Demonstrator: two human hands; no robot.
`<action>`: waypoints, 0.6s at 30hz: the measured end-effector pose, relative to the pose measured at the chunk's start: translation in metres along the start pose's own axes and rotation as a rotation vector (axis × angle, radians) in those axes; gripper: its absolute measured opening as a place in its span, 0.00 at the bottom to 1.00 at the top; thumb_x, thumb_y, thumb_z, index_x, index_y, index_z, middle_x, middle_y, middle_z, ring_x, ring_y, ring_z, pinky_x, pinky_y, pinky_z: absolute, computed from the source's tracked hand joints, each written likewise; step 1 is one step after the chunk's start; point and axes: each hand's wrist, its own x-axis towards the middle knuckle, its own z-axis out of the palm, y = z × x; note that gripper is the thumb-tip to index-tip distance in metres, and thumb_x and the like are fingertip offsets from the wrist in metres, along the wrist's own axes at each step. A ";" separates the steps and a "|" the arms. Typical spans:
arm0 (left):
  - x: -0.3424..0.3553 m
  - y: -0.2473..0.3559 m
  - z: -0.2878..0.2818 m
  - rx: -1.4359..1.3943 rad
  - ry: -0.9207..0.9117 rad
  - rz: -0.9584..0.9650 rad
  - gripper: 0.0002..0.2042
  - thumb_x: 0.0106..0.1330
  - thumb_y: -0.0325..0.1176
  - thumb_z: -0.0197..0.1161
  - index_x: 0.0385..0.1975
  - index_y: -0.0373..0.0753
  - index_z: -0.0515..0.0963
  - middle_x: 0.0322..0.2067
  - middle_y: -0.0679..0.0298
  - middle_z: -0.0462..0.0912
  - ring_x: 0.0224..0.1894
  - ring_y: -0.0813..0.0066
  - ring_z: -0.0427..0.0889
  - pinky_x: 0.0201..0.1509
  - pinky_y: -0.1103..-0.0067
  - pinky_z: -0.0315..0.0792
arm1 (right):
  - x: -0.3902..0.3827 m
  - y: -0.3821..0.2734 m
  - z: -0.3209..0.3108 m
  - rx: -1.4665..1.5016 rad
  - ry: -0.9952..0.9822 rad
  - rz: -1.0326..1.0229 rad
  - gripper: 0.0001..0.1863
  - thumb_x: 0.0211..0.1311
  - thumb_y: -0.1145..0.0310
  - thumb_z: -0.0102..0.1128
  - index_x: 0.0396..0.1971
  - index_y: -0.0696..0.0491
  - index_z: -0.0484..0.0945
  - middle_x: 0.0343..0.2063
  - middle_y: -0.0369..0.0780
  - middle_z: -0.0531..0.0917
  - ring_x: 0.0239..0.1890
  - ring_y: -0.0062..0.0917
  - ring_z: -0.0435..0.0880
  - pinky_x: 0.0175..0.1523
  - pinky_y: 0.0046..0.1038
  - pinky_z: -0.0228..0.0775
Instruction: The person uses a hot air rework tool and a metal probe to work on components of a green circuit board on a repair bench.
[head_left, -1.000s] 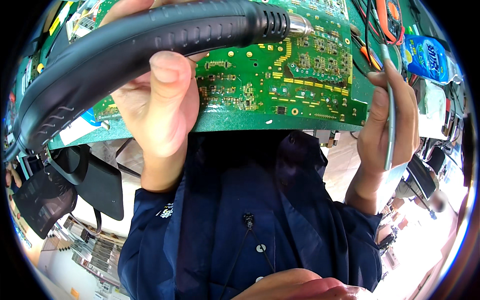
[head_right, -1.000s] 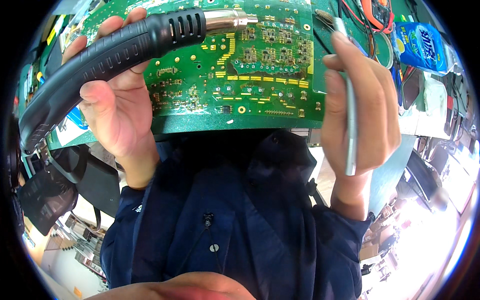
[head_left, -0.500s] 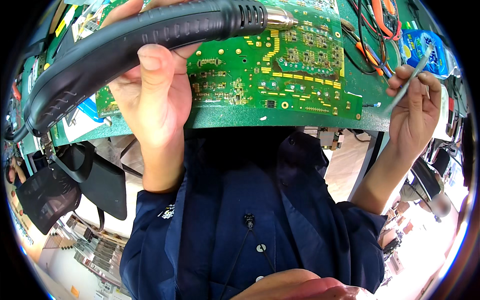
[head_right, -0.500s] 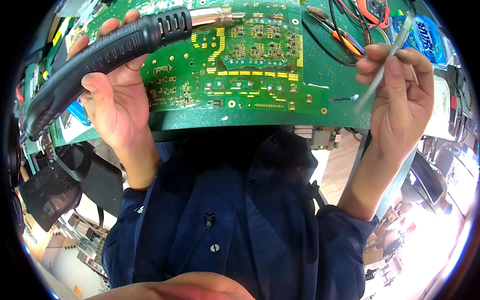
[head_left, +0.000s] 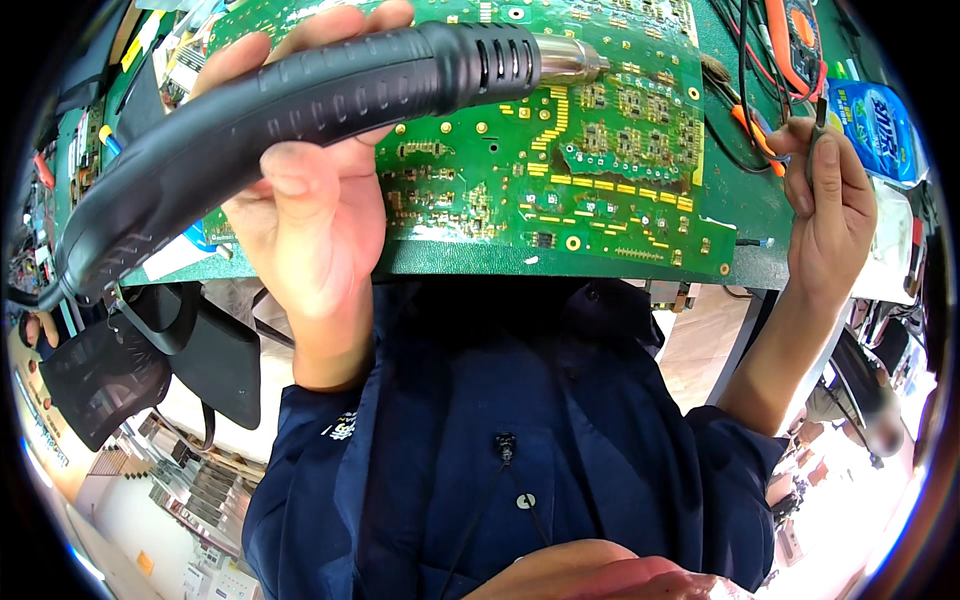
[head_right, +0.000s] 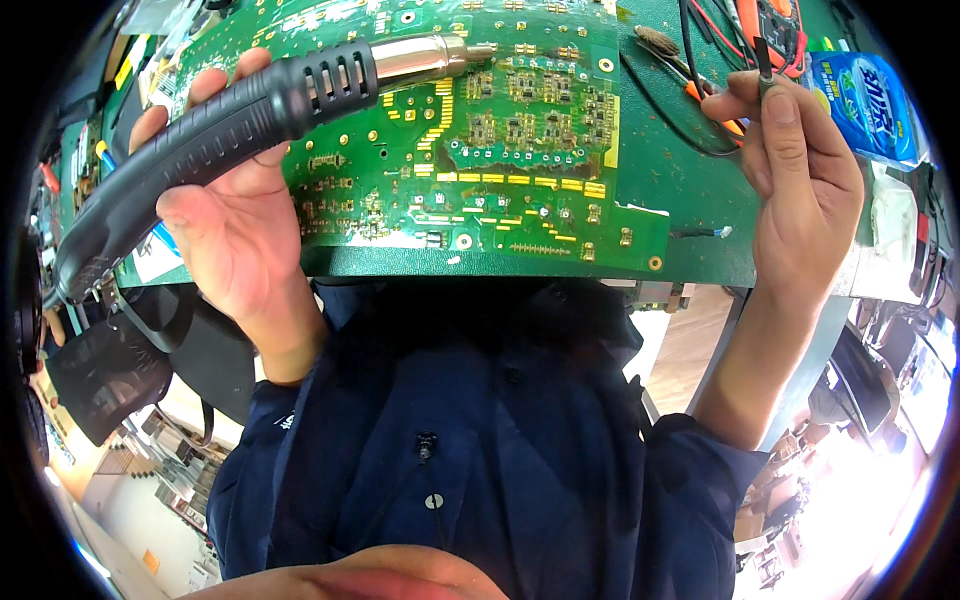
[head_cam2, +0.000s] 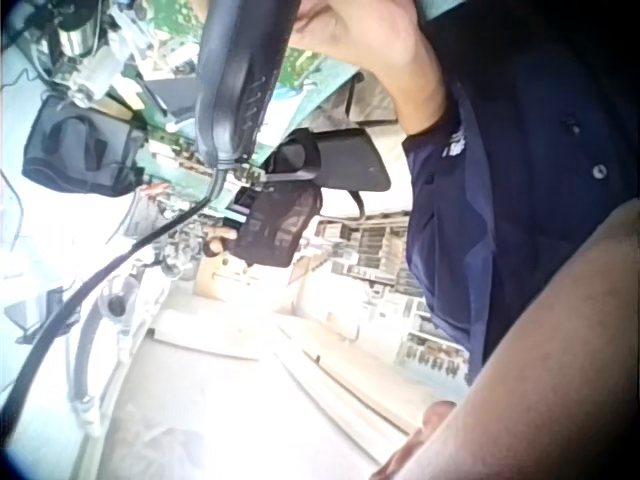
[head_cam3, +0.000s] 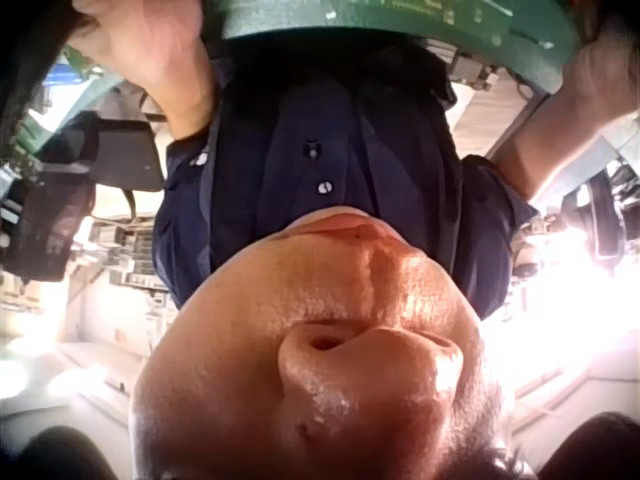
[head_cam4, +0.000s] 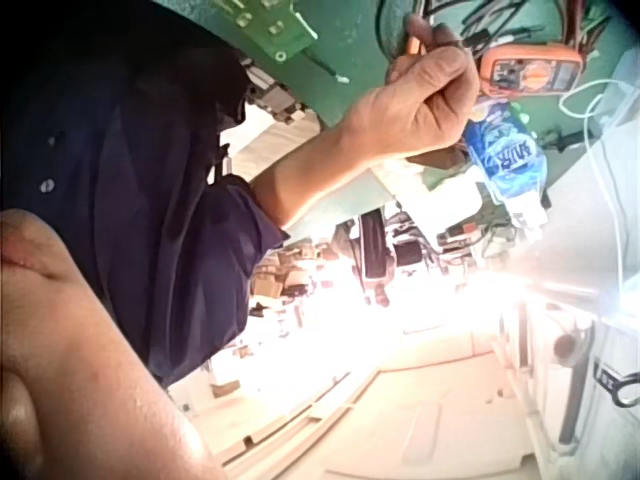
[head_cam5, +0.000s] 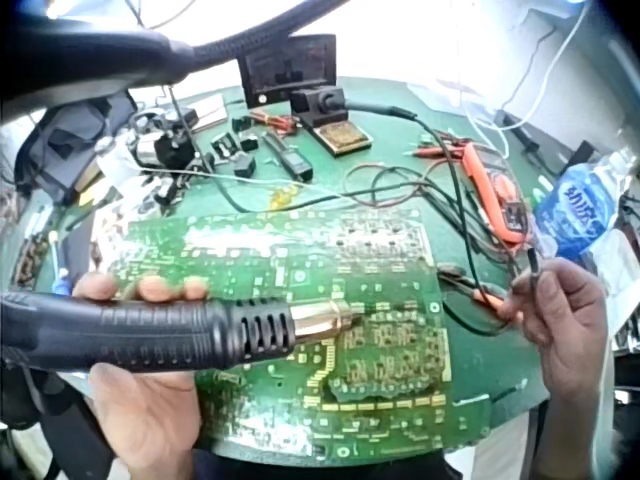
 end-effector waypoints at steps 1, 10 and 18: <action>0.004 0.003 0.004 -0.064 -0.076 -0.017 0.31 0.74 0.50 0.61 0.70 0.43 0.62 0.67 0.44 0.70 0.70 0.33 0.66 0.66 0.50 0.76 | -0.001 0.001 0.000 0.004 0.004 0.006 0.15 0.78 0.66 0.57 0.50 0.63 0.83 0.37 0.43 0.89 0.23 0.09 0.61 0.31 0.14 0.56; -0.005 0.004 -0.010 0.076 0.036 -0.036 0.30 0.75 0.54 0.57 0.73 0.48 0.63 0.69 0.47 0.69 0.71 0.34 0.65 0.68 0.47 0.73 | 0.000 -0.012 0.004 -0.192 0.141 -0.011 0.13 0.76 0.71 0.57 0.53 0.63 0.80 0.41 0.45 0.89 0.26 0.11 0.69 0.33 0.15 0.60; -0.012 0.001 -0.021 0.057 0.036 0.029 0.32 0.75 0.56 0.56 0.74 0.49 0.62 0.70 0.48 0.67 0.73 0.35 0.63 0.69 0.47 0.72 | 0.004 -0.035 0.000 0.087 0.018 -0.087 0.24 0.77 0.73 0.47 0.66 0.70 0.64 0.43 0.53 0.83 0.35 0.24 0.81 0.42 0.22 0.70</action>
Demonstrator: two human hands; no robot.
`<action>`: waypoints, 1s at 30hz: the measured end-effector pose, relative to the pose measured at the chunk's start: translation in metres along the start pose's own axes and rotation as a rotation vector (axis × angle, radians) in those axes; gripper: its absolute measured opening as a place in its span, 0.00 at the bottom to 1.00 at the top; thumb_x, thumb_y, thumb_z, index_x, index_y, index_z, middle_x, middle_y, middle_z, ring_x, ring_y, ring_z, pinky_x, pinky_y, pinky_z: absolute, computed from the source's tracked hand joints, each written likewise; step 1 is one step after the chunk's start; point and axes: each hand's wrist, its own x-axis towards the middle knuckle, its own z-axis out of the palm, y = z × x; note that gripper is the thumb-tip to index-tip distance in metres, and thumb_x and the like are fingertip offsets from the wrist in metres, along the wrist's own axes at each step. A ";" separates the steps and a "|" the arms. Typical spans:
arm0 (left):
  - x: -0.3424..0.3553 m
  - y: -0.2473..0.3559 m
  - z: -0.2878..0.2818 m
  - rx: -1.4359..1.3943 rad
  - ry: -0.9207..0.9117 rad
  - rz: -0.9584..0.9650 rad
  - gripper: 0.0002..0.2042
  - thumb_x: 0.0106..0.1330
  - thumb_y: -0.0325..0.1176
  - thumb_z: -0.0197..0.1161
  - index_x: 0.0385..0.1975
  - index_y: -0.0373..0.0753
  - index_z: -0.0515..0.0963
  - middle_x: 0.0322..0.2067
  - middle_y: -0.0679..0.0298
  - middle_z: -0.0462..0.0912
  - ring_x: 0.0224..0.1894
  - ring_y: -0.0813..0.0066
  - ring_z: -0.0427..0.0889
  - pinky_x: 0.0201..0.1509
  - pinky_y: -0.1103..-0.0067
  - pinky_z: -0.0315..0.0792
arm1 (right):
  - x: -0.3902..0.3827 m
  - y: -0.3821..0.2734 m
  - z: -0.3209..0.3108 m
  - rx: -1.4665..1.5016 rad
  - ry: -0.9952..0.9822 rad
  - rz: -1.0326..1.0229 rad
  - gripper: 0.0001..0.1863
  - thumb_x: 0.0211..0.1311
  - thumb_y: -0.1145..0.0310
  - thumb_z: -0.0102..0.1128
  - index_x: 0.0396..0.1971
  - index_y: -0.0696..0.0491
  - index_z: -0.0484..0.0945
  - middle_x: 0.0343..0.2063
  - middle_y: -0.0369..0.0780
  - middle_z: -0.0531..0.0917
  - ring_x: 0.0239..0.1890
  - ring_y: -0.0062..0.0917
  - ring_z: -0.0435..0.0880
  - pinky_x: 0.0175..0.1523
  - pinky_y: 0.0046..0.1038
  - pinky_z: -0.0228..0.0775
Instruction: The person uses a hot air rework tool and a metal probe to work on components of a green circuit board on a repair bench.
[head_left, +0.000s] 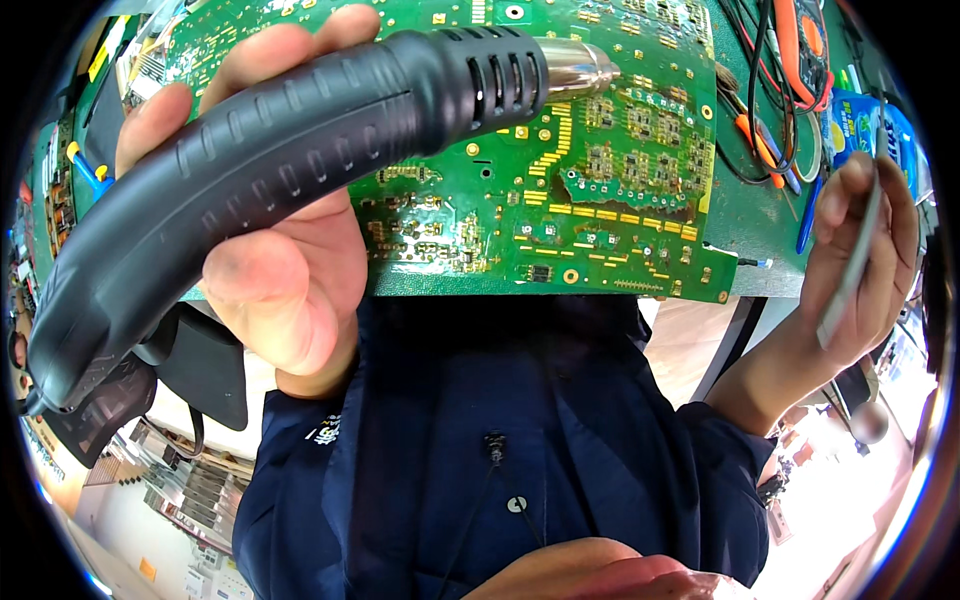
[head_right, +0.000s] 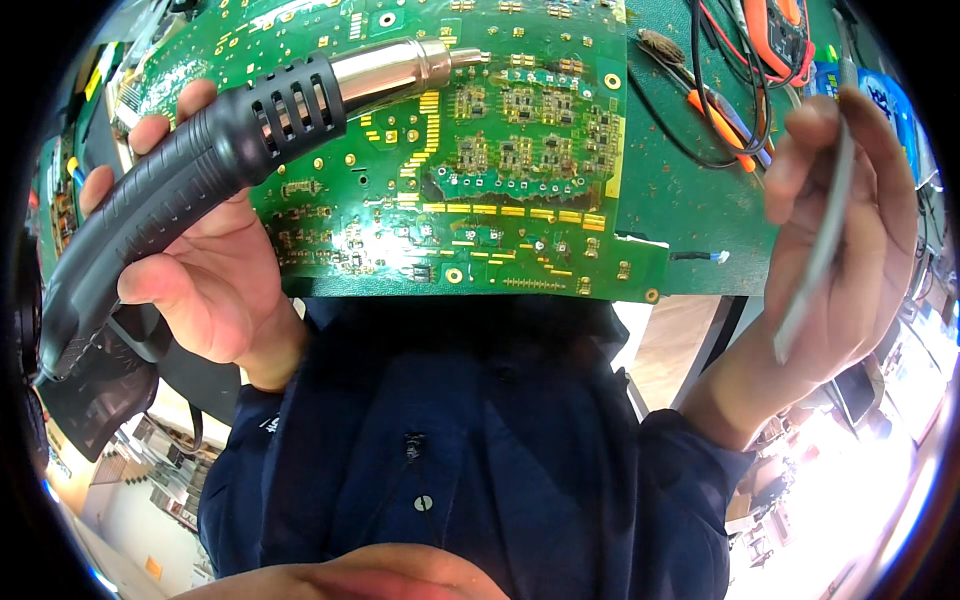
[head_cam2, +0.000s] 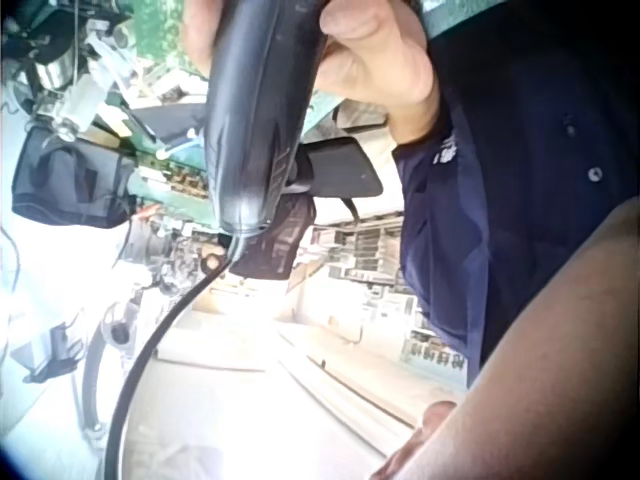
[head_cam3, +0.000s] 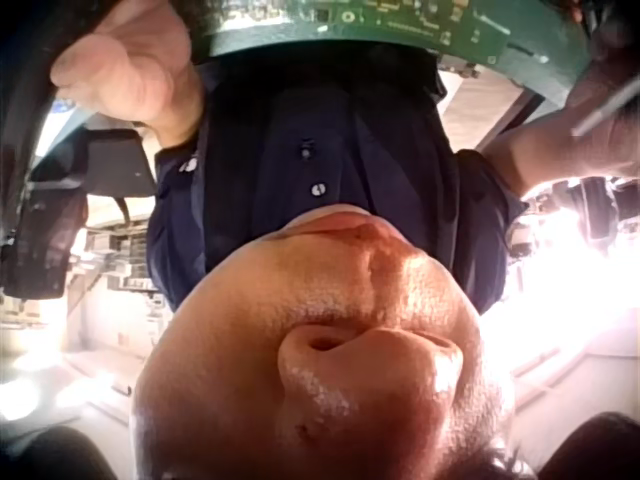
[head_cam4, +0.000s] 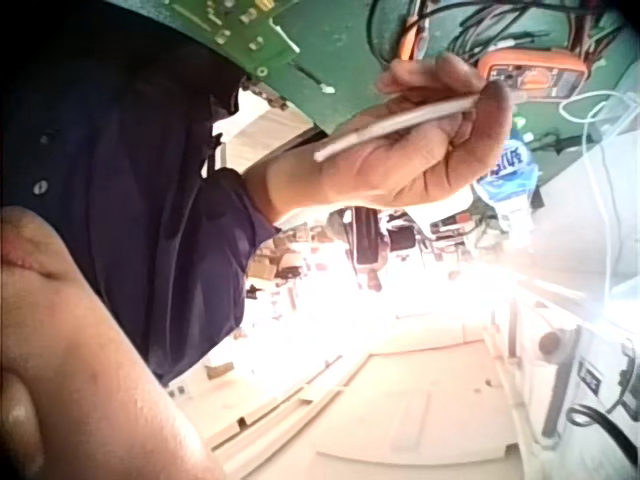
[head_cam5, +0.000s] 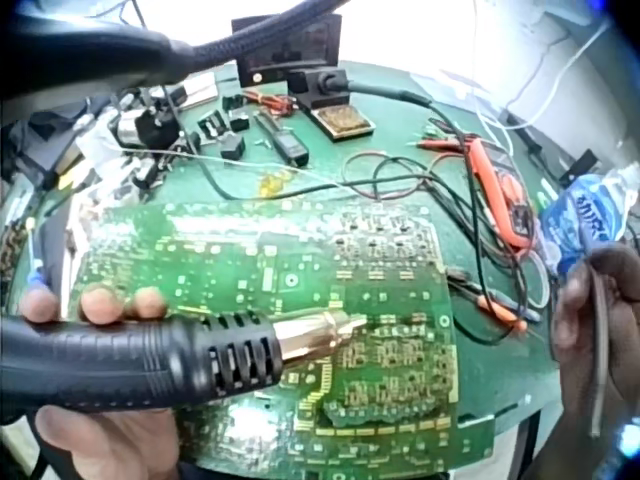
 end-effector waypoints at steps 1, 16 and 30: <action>0.000 0.000 0.000 -0.005 0.006 0.001 0.32 0.75 0.56 0.56 0.74 0.50 0.62 0.70 0.48 0.67 0.72 0.34 0.63 0.69 0.47 0.72 | 0.002 -0.001 0.000 0.035 -0.021 0.006 0.25 0.77 0.71 0.46 0.67 0.71 0.63 0.41 0.51 0.83 0.35 0.25 0.81 0.43 0.22 0.70; 0.001 0.000 -0.004 -0.103 0.015 -0.040 0.35 0.69 0.59 0.62 0.72 0.51 0.64 0.69 0.46 0.68 0.71 0.32 0.64 0.66 0.49 0.77 | 0.083 0.000 0.056 -0.604 -0.406 0.147 0.13 0.76 0.67 0.59 0.46 0.62 0.84 0.28 0.35 0.82 0.31 0.15 0.76 0.40 0.17 0.64; 0.001 -0.003 -0.005 -0.108 -0.008 -0.050 0.35 0.72 0.58 0.58 0.73 0.47 0.63 0.70 0.46 0.67 0.72 0.31 0.63 0.69 0.46 0.71 | 0.103 0.005 0.105 -0.363 -0.722 0.145 0.14 0.76 0.65 0.60 0.34 0.61 0.79 0.15 0.30 0.75 0.15 0.10 0.69 0.20 0.17 0.58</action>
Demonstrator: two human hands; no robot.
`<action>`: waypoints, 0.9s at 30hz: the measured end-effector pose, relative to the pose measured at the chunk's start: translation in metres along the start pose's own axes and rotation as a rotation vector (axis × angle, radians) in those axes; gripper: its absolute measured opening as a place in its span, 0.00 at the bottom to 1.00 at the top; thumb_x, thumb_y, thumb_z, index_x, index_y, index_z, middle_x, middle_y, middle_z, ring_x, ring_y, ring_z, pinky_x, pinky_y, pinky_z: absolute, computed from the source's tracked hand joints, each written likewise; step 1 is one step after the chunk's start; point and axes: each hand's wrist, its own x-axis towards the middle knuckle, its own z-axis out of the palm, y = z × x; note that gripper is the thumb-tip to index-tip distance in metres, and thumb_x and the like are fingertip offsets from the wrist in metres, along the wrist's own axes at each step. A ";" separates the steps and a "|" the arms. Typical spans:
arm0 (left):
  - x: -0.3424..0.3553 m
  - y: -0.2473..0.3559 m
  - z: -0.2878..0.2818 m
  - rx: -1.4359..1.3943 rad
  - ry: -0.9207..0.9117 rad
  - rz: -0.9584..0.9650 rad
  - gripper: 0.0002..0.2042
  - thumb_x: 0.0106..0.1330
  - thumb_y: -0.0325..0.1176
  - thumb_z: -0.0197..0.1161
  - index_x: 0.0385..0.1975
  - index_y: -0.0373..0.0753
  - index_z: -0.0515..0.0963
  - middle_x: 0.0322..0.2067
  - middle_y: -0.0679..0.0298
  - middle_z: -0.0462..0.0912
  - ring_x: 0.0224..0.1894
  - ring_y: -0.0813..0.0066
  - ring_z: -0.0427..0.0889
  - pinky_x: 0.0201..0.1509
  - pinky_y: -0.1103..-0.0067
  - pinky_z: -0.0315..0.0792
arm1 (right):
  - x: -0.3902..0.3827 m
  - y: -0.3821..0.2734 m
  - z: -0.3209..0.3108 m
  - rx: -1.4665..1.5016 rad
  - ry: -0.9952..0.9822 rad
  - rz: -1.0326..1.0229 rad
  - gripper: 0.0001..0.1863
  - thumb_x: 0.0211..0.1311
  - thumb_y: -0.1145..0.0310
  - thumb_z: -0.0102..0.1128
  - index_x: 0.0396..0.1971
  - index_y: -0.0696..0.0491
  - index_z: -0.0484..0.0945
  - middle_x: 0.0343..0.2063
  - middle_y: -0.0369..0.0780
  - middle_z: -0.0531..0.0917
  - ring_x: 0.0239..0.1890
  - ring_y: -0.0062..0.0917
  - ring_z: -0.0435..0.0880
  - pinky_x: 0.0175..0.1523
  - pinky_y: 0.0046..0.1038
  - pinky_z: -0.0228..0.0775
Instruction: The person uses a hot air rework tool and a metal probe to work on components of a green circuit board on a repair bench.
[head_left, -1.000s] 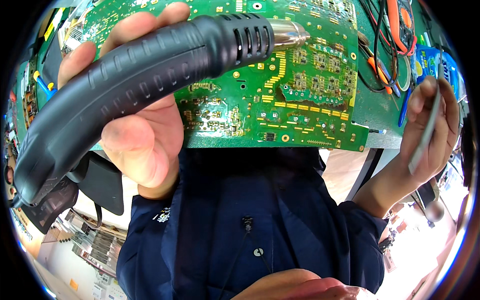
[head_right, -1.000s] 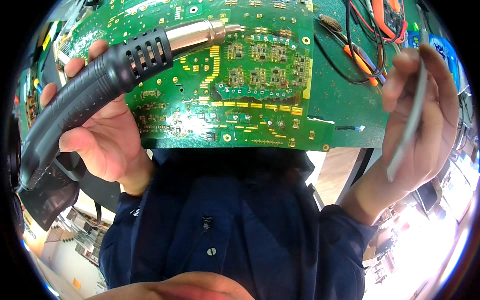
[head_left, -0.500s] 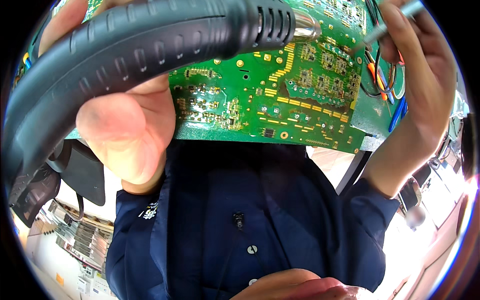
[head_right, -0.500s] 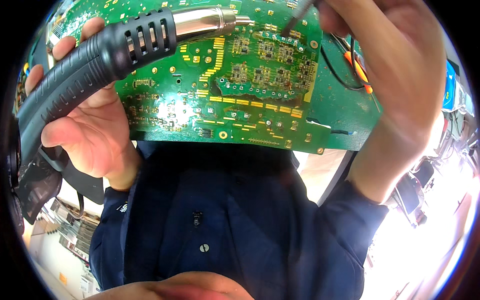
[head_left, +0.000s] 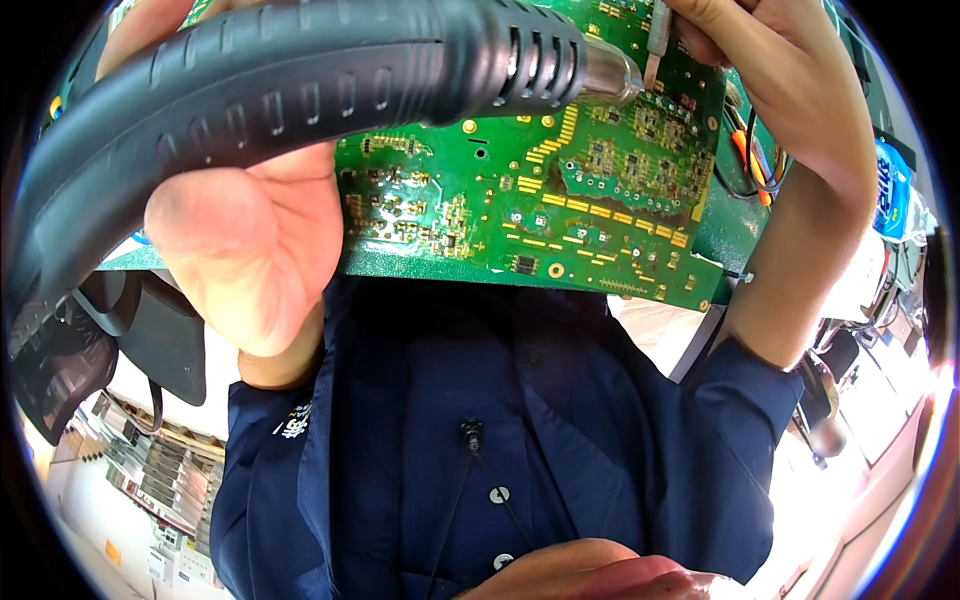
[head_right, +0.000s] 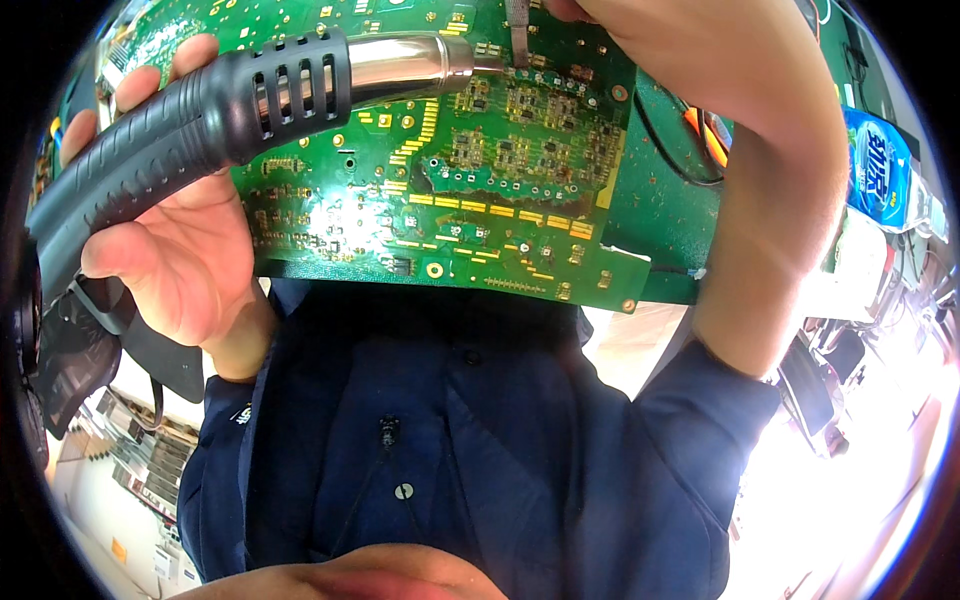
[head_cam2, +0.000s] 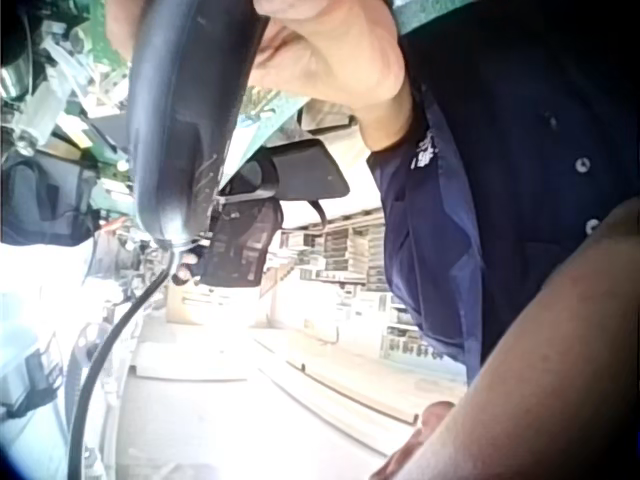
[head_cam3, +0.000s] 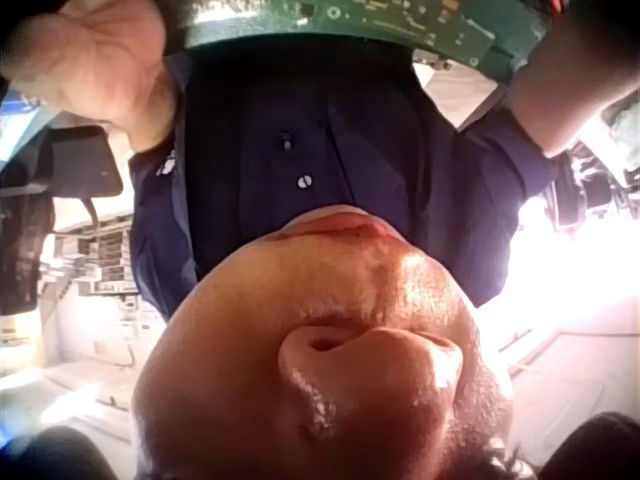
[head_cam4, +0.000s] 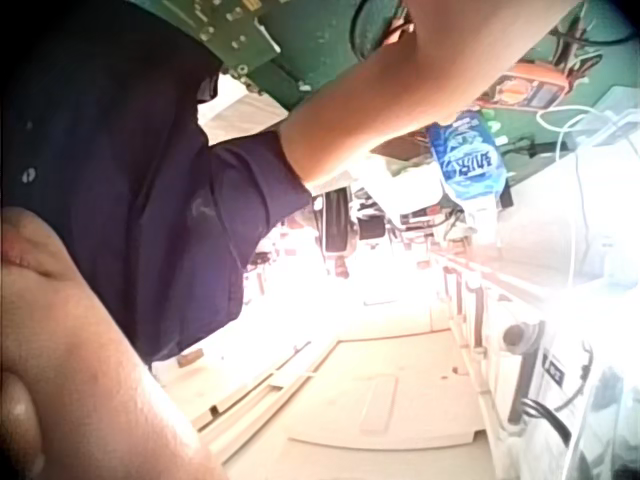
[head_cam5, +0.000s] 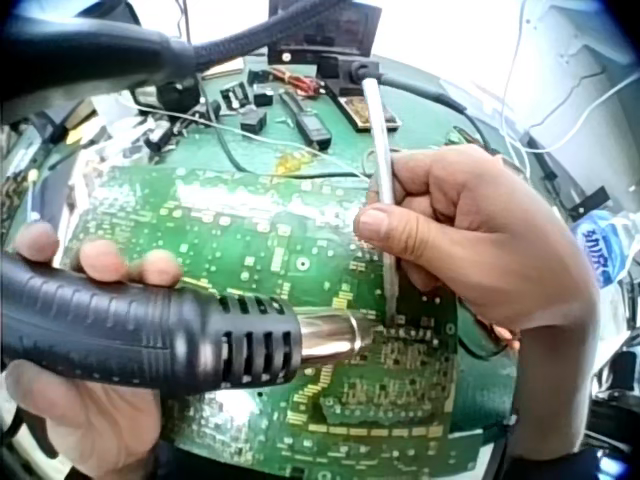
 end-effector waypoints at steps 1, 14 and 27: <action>0.001 0.000 0.001 0.003 0.003 -0.005 0.35 0.72 0.58 0.59 0.73 0.47 0.63 0.70 0.46 0.67 0.72 0.31 0.63 0.69 0.46 0.71 | 0.001 0.002 0.000 0.006 0.004 0.000 0.14 0.76 0.64 0.60 0.33 0.61 0.79 0.15 0.30 0.75 0.15 0.10 0.69 0.19 0.17 0.58; 0.002 0.003 0.000 -0.001 0.053 -0.030 0.34 0.69 0.58 0.63 0.71 0.48 0.67 0.70 0.48 0.68 0.72 0.33 0.63 0.71 0.45 0.68 | 0.005 -0.007 0.005 -0.469 0.027 -0.102 0.21 0.75 0.60 0.60 0.24 0.60 0.77 0.12 0.33 0.71 0.15 0.14 0.66 0.21 0.25 0.57; 0.001 0.004 0.000 0.017 0.081 -0.008 0.34 0.69 0.56 0.63 0.70 0.47 0.68 0.69 0.46 0.68 0.72 0.31 0.63 0.70 0.46 0.70 | 0.006 -0.014 0.005 -0.465 0.017 -0.019 0.23 0.75 0.61 0.57 0.22 0.63 0.75 0.12 0.36 0.64 0.17 0.20 0.62 0.25 0.33 0.56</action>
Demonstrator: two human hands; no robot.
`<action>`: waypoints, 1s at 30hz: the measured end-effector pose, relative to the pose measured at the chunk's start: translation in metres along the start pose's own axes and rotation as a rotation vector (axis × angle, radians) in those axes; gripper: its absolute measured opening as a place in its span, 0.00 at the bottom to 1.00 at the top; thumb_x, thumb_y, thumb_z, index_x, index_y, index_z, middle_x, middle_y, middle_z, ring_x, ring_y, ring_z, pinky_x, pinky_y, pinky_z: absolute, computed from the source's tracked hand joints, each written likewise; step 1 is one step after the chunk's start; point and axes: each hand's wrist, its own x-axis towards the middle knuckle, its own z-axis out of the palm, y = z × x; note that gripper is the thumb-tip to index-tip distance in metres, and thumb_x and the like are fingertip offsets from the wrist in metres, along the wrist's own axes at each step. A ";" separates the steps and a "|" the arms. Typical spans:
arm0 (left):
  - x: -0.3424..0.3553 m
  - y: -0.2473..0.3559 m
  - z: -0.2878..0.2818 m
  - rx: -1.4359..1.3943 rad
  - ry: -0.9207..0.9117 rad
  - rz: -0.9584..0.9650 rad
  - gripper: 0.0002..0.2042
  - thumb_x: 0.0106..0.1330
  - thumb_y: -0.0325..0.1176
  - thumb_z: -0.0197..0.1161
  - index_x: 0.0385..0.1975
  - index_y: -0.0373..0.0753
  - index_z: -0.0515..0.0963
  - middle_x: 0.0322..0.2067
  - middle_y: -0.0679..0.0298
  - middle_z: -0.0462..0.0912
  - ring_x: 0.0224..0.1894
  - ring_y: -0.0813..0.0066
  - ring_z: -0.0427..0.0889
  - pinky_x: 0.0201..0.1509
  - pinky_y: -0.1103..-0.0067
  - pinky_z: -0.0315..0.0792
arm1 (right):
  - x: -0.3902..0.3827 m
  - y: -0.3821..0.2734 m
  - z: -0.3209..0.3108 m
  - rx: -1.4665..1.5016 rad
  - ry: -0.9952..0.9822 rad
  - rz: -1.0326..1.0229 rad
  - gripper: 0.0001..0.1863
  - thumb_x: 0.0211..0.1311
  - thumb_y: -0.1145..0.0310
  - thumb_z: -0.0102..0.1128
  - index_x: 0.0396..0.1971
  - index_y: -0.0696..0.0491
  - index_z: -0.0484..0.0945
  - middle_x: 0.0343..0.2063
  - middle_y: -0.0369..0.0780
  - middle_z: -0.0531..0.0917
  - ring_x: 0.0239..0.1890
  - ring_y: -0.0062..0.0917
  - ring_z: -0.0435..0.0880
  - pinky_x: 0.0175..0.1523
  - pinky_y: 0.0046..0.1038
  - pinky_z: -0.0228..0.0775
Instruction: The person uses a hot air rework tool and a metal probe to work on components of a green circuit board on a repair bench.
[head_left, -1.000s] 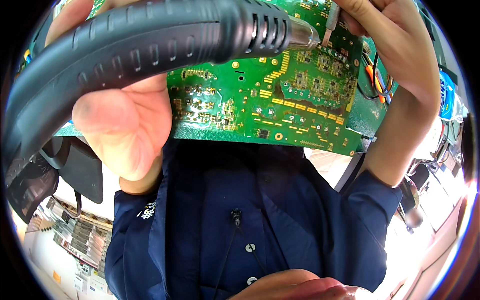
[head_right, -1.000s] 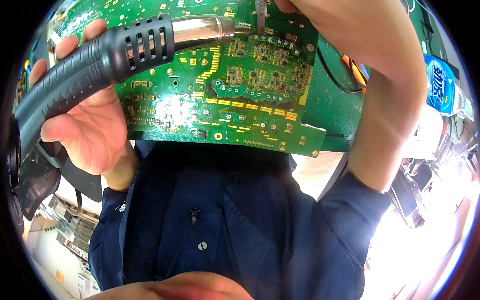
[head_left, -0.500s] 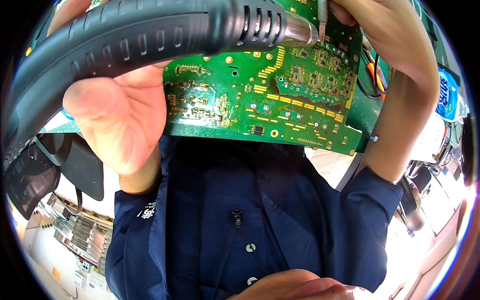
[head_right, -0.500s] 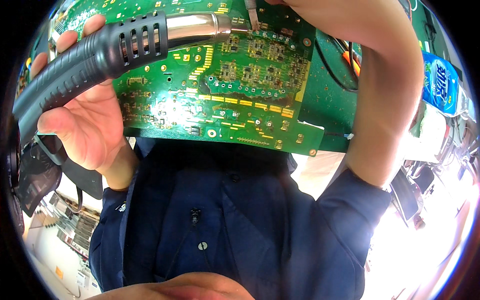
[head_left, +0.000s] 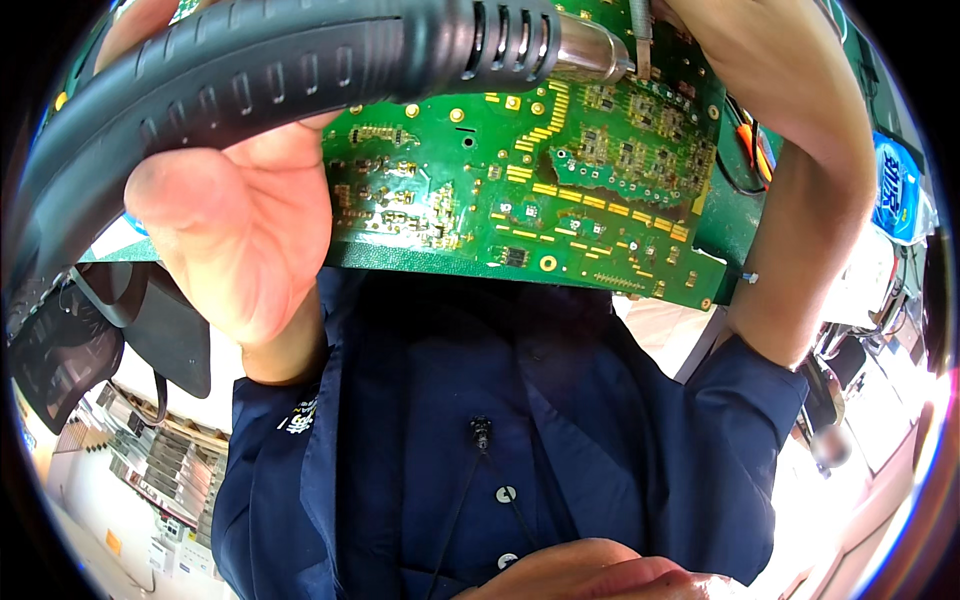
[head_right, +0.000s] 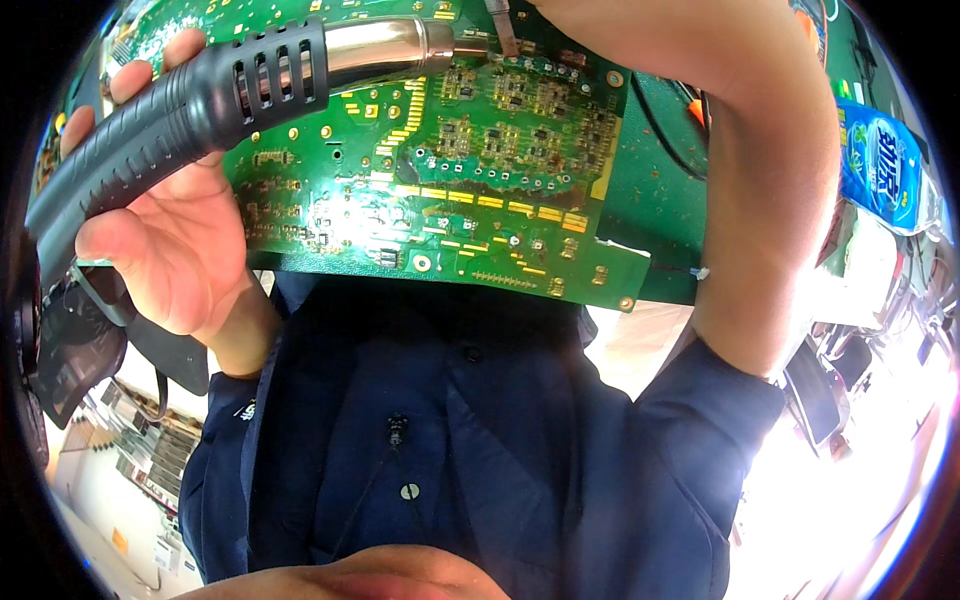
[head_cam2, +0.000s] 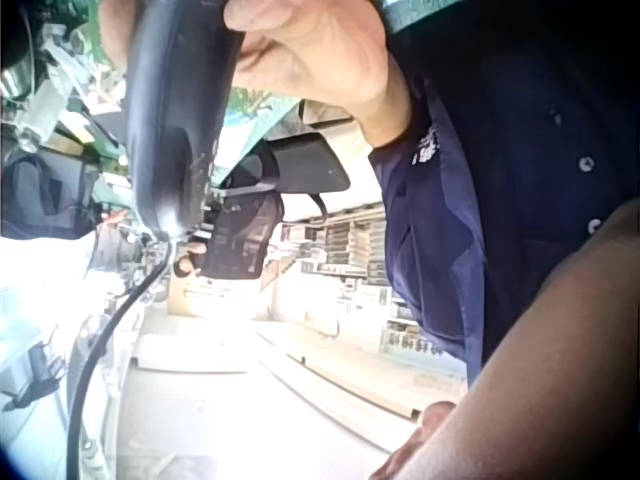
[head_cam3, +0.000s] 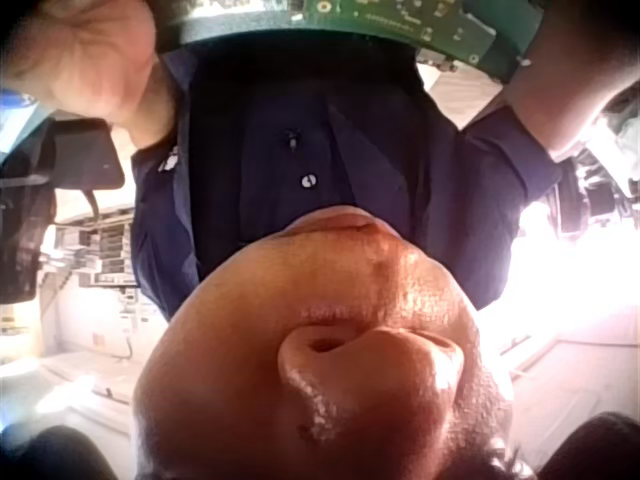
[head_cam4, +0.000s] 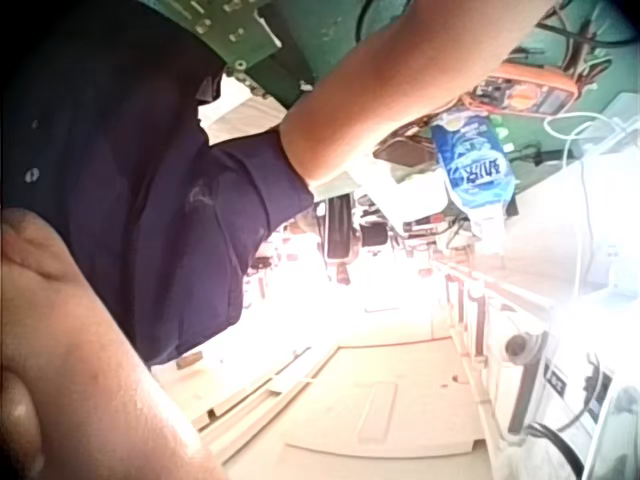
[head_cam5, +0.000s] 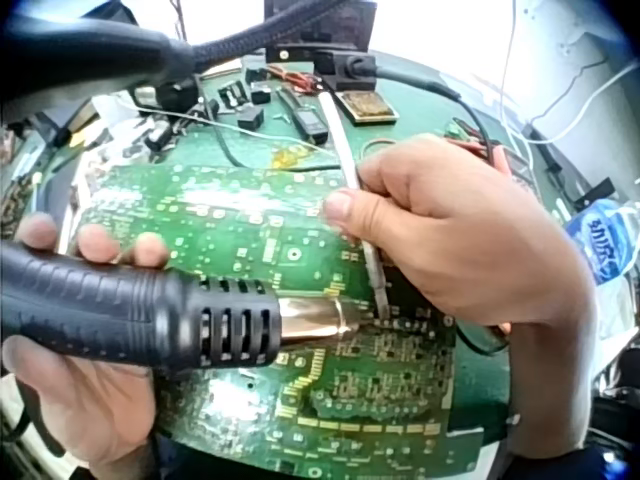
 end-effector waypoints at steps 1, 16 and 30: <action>0.000 0.000 0.000 0.011 -0.002 0.000 0.34 0.69 0.56 0.63 0.70 0.47 0.68 0.69 0.45 0.68 0.72 0.31 0.63 0.70 0.46 0.71 | 0.000 0.001 -0.001 0.014 -0.014 0.005 0.23 0.76 0.61 0.57 0.22 0.63 0.75 0.12 0.36 0.64 0.17 0.20 0.62 0.25 0.33 0.56; -0.004 -0.007 0.003 -0.054 -0.069 0.020 0.25 0.72 0.47 0.62 0.63 0.41 0.72 0.65 0.46 0.73 0.65 0.34 0.72 0.67 0.46 0.73 | -0.004 0.011 0.003 0.250 -0.031 -0.220 0.17 0.78 0.61 0.56 0.33 0.60 0.80 0.18 0.32 0.73 0.22 0.14 0.67 0.27 0.23 0.59; -0.006 -0.012 -0.001 -0.151 -0.116 -0.005 0.14 0.76 0.37 0.62 0.54 0.34 0.79 0.59 0.48 0.79 0.56 0.39 0.83 0.65 0.46 0.75 | -0.012 0.002 0.001 0.058 0.014 -0.384 0.17 0.79 0.62 0.55 0.34 0.60 0.79 0.21 0.34 0.75 0.24 0.17 0.70 0.29 0.24 0.62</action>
